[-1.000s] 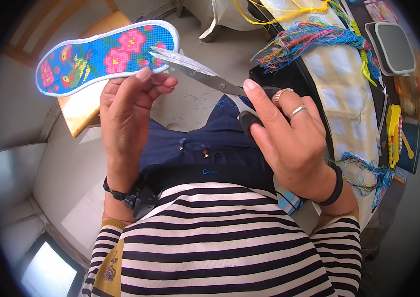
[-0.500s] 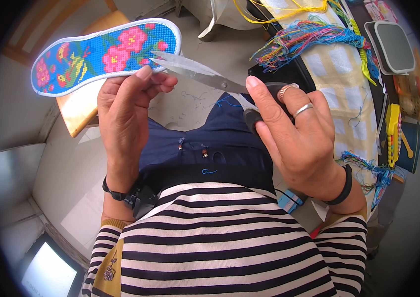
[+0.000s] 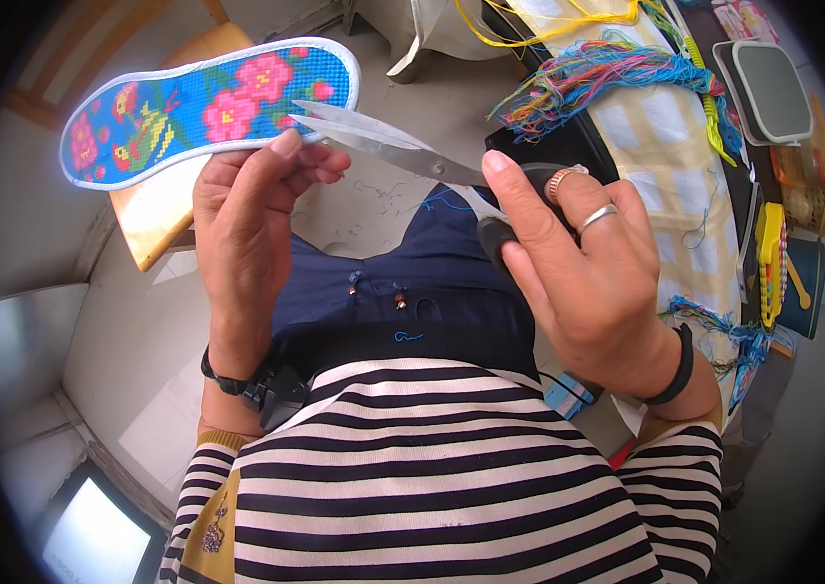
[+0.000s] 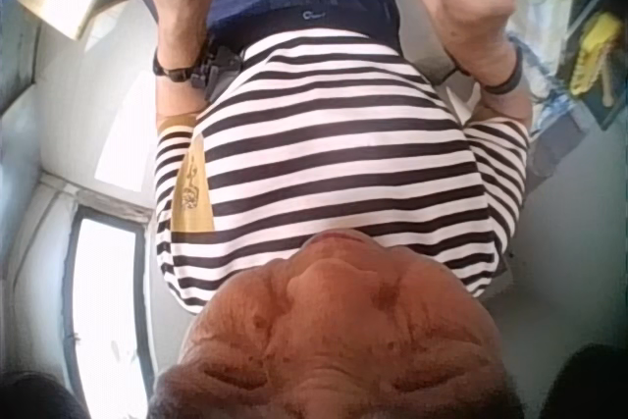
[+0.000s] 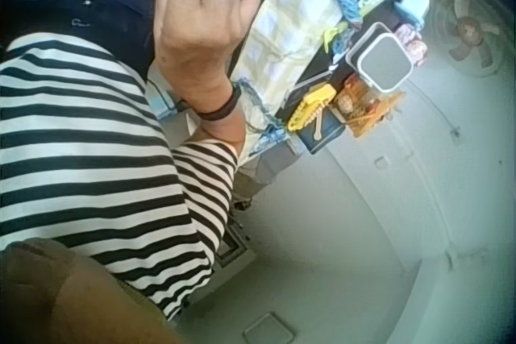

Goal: The person trims the edges of a colorful patterned shoe insole using a pair of scissors, handling the insole by its edges and turning it over to cut from the other side.

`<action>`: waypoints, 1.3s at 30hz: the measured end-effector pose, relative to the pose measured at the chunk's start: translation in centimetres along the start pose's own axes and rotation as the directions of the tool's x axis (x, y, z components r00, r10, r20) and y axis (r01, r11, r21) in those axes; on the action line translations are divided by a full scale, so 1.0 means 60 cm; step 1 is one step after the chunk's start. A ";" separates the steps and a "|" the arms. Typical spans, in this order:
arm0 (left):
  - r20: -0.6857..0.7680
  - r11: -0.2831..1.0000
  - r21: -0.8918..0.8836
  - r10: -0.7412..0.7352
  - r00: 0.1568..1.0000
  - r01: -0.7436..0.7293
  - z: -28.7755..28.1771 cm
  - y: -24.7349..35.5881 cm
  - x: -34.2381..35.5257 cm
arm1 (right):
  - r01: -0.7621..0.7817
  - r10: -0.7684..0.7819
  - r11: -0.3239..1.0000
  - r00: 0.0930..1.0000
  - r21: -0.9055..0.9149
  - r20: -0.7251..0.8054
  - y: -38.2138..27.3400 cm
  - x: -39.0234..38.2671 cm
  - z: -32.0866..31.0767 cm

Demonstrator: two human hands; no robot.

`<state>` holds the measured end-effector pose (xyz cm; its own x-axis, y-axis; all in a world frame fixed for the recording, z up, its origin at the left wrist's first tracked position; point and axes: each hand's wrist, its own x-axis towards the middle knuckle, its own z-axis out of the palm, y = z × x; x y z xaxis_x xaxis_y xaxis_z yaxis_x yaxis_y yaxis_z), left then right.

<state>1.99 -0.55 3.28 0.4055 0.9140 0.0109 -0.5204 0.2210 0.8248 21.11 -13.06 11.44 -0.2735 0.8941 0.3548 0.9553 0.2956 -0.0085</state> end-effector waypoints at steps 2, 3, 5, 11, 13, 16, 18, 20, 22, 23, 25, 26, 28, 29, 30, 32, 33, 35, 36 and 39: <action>0.012 1.000 0.001 -0.005 1.000 0.005 0.001 0.001 -0.001 | 0.008 -0.008 1.000 1.000 -0.011 -0.014 0.000 0.001 -0.002; 0.006 1.000 0.006 0.003 1.000 -0.003 0.002 0.001 -0.001 | 0.008 -0.008 1.000 1.000 -0.011 -0.014 0.000 0.001 -0.003; 0.002 1.000 0.010 0.011 1.000 -0.011 0.003 0.001 -0.001 | 0.022 -0.022 1.000 1.000 -0.009 0.012 0.001 0.003 -0.005; 0.040 0.998 0.064 0.024 0.999 -0.026 -0.005 -0.002 0.001 | 0.026 -0.026 1.000 1.000 -0.015 0.005 0.002 0.005 -0.007; 0.045 0.997 0.071 0.027 0.999 -0.030 -0.004 -0.002 0.000 | 0.030 -0.030 0.999 1.000 -0.019 0.004 0.001 0.004 -0.009; 0.040 0.996 0.082 0.028 0.999 -0.031 -0.002 -0.001 -0.001 | 0.032 -0.031 0.999 0.999 -0.034 0.016 0.001 0.007 -0.013; 0.042 0.995 0.090 0.027 0.999 -0.031 -0.002 -0.001 -0.001 | 0.033 -0.031 0.998 0.999 -0.045 0.026 0.001 0.009 -0.017; 0.044 0.995 0.098 0.025 0.999 -0.030 -0.002 -0.002 -0.002 | 0.068 -0.065 0.994 0.997 -0.086 0.038 0.004 0.011 -0.022; 0.051 0.987 0.157 0.023 0.998 -0.031 -0.004 -0.004 -0.002 | 0.054 -0.048 0.993 0.997 -0.105 0.059 0.004 0.009 -0.025; 0.052 0.987 0.156 0.021 0.998 -0.029 -0.005 -0.003 -0.001 | 0.046 -0.038 0.992 0.997 -0.115 0.071 0.003 0.009 -0.028; 0.087 0.981 0.192 -0.006 0.996 -0.011 -0.007 0.000 0.000 | 0.042 -0.032 0.994 0.994 -0.097 0.106 0.005 0.015 -0.033; 0.086 0.981 0.192 -0.005 0.996 -0.012 -0.011 0.000 0.001 | 0.045 -0.036 0.995 0.993 -0.083 0.116 0.005 0.016 -0.032; 0.128 0.996 0.015 -0.084 0.988 0.083 -0.019 -0.001 0.002 | 0.024 -0.020 0.999 0.991 -0.031 0.129 0.007 0.014 -0.027; 0.129 0.996 0.014 -0.085 0.988 0.084 -0.017 0.000 0.002 | -0.003 0.002 1.000 0.991 0.005 0.132 0.007 0.010 -0.022; 0.156 0.988 -0.050 -0.135 0.979 0.144 -0.013 0.002 0.003 | -0.004 0.004 1.000 0.991 0.005 0.133 0.005 0.009 -0.017; 0.177 0.966 -0.129 -0.200 0.964 0.224 -0.001 0.000 -0.002 | -0.116 0.099 0.986 0.986 0.123 0.130 -0.003 0.008 -0.007; 0.166 0.971 -0.121 -0.186 0.968 0.208 -0.003 0.000 0.000 | -0.169 0.148 0.970 0.981 0.173 0.129 -0.006 0.006 -0.003; 0.154 0.975 -0.111 -0.172 0.973 0.190 -0.011 0.000 0.004 | -0.257 0.235 0.919 0.966 0.299 0.107 -0.002 0.008 -0.004; 0.143 0.977 -0.117 -0.159 0.977 0.176 -0.016 0.000 0.005 | -0.333 0.322 0.844 0.942 0.420 0.099 0.003 0.008 -0.003; 0.163 0.975 -0.109 -0.173 0.971 0.192 -0.014 -0.005 0.002 | -0.448 0.618 0.329 0.768 0.831 0.169 0.007 0.025 0.024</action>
<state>1.57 -0.25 2.56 0.6063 0.7942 -0.0400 -0.5115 0.4280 0.7451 20.95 -11.11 10.61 0.3611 0.9262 0.1088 0.3436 -0.0237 -0.9388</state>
